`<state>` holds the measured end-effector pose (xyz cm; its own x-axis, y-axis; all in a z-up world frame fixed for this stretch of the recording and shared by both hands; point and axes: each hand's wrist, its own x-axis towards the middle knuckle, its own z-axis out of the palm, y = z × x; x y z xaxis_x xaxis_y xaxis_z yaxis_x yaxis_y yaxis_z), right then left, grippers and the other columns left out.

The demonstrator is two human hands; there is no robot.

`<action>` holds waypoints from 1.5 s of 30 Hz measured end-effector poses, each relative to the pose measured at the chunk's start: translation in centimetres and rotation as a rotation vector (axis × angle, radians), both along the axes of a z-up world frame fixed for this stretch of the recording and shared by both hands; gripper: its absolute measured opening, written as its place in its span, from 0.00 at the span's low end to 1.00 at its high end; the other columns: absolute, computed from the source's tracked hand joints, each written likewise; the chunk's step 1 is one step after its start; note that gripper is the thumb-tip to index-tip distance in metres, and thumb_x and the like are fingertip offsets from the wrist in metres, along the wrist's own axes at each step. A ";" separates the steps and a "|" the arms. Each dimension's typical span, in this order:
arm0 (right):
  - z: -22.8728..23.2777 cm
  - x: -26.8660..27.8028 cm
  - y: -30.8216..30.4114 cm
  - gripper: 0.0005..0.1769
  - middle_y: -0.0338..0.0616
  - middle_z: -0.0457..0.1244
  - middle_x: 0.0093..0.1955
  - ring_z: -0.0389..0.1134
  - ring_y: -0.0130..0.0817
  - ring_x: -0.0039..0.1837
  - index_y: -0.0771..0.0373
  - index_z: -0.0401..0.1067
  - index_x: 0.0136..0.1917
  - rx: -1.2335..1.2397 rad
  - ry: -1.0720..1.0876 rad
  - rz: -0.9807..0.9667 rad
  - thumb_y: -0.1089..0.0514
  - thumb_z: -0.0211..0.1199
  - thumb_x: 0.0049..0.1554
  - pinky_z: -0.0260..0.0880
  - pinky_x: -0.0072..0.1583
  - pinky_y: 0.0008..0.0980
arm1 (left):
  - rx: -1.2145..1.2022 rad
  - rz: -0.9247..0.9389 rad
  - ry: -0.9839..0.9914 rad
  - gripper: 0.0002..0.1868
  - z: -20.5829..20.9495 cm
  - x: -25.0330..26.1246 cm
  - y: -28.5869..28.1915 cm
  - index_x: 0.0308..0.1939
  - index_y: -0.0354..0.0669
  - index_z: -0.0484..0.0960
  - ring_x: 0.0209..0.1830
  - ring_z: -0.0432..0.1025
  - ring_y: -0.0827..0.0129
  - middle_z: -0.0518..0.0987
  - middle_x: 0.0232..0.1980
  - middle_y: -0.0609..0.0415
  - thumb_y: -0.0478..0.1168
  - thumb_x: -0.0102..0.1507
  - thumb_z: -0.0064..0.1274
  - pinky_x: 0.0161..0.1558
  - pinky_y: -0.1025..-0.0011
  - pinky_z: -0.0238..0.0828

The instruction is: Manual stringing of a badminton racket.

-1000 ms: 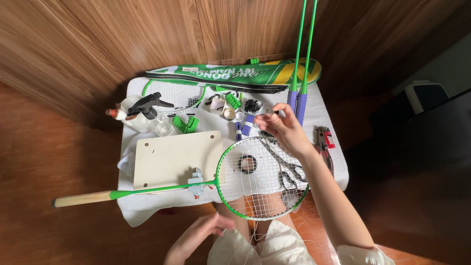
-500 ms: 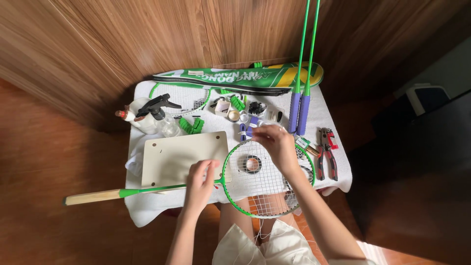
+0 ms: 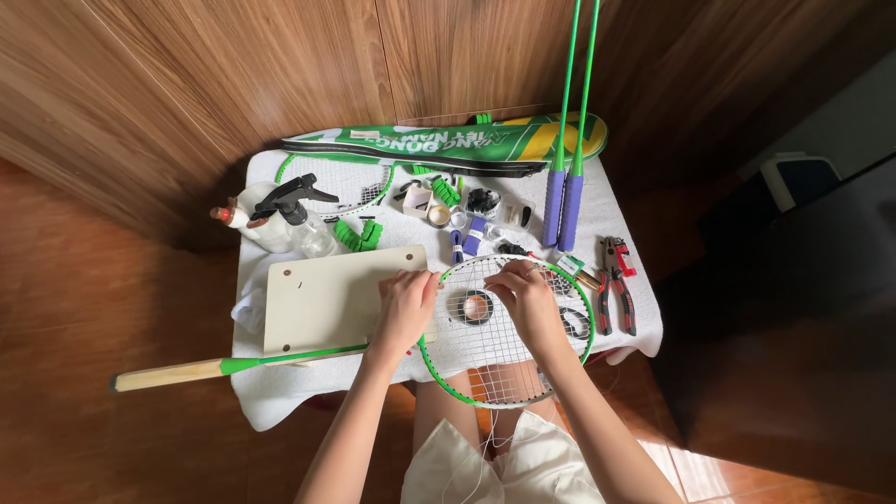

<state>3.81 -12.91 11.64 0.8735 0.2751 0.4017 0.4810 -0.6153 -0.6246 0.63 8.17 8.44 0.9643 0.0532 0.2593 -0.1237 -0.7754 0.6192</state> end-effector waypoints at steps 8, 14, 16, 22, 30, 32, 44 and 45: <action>-2.1 0.7 0.0 0.09 0.47 0.73 0.43 0.76 0.31 0.42 0.68 0.80 0.50 0.157 0.188 0.045 0.69 0.64 0.55 0.77 0.48 0.29 | 0.024 0.095 -0.110 0.14 -0.9 -0.2 0.0 0.32 0.42 0.81 0.41 0.76 0.60 0.82 0.31 0.52 0.43 0.69 0.48 0.55 0.54 0.56; -0.4 0.3 1.7 0.07 0.52 0.70 0.35 0.73 0.34 0.37 0.69 0.71 0.49 0.165 0.266 -0.100 0.61 0.63 0.61 0.72 0.42 0.33 | -0.017 0.059 -0.126 0.14 -0.3 -0.5 0.1 0.33 0.41 0.80 0.41 0.75 0.59 0.81 0.30 0.51 0.43 0.70 0.46 0.54 0.56 0.57; -1.9 0.6 1.9 0.09 0.51 0.70 0.35 0.73 0.35 0.37 0.69 0.71 0.46 0.124 0.201 -0.102 0.59 0.65 0.60 0.72 0.41 0.34 | -0.015 0.063 -0.119 0.15 0.0 -0.6 0.2 0.32 0.41 0.80 0.41 0.75 0.59 0.81 0.30 0.51 0.43 0.70 0.47 0.54 0.56 0.57; -1.8 -0.1 3.1 0.12 0.47 0.71 0.37 0.72 0.42 0.37 0.64 0.70 0.41 -0.059 0.000 -0.134 0.55 0.68 0.58 0.70 0.39 0.39 | -0.014 0.064 -0.124 0.16 0.0 -0.6 0.0 0.29 0.40 0.79 0.39 0.75 0.59 0.81 0.28 0.52 0.42 0.70 0.48 0.53 0.57 0.58; -2.2 0.0 3.3 0.14 0.46 0.69 0.35 0.71 0.44 0.35 0.63 0.69 0.41 -0.139 -0.042 -0.171 0.52 0.67 0.59 0.67 0.35 0.42 | -0.029 0.050 -0.125 0.16 -0.1 -0.5 0.1 0.29 0.38 0.79 0.38 0.75 0.57 0.80 0.28 0.50 0.41 0.69 0.49 0.51 0.56 0.61; -2.5 0.1 3.4 0.14 0.47 0.68 0.34 0.70 0.45 0.34 0.63 0.69 0.42 -0.181 -0.001 -0.190 0.52 0.66 0.60 0.67 0.36 0.43 | -0.019 0.045 -0.169 0.14 -0.4 -0.5 0.1 0.30 0.37 0.79 0.38 0.75 0.56 0.80 0.29 0.48 0.40 0.69 0.49 0.52 0.55 0.62; -2.3 0.2 3.5 0.14 0.46 0.69 0.34 0.71 0.45 0.35 0.62 0.70 0.40 -0.168 0.017 -0.191 0.51 0.66 0.59 0.68 0.36 0.43 | -0.038 0.035 -0.168 0.15 0.3 -0.6 0.1 0.29 0.36 0.79 0.37 0.75 0.55 0.80 0.28 0.47 0.40 0.69 0.49 0.51 0.55 0.64; -2.3 0.1 3.5 0.14 0.46 0.69 0.34 0.71 0.45 0.35 0.62 0.70 0.40 -0.168 0.019 -0.190 0.51 0.66 0.59 0.68 0.36 0.43 | -0.038 0.036 -0.167 0.15 0.4 -0.7 0.1 0.29 0.36 0.79 0.37 0.75 0.55 0.80 0.28 0.47 0.40 0.69 0.49 0.51 0.55 0.64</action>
<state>3.95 -9.39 9.38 0.9226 0.1673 0.3475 0.3365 -0.7896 -0.5132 -0.04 8.23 8.89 0.9053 0.1001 0.4128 -0.1997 -0.7575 0.6216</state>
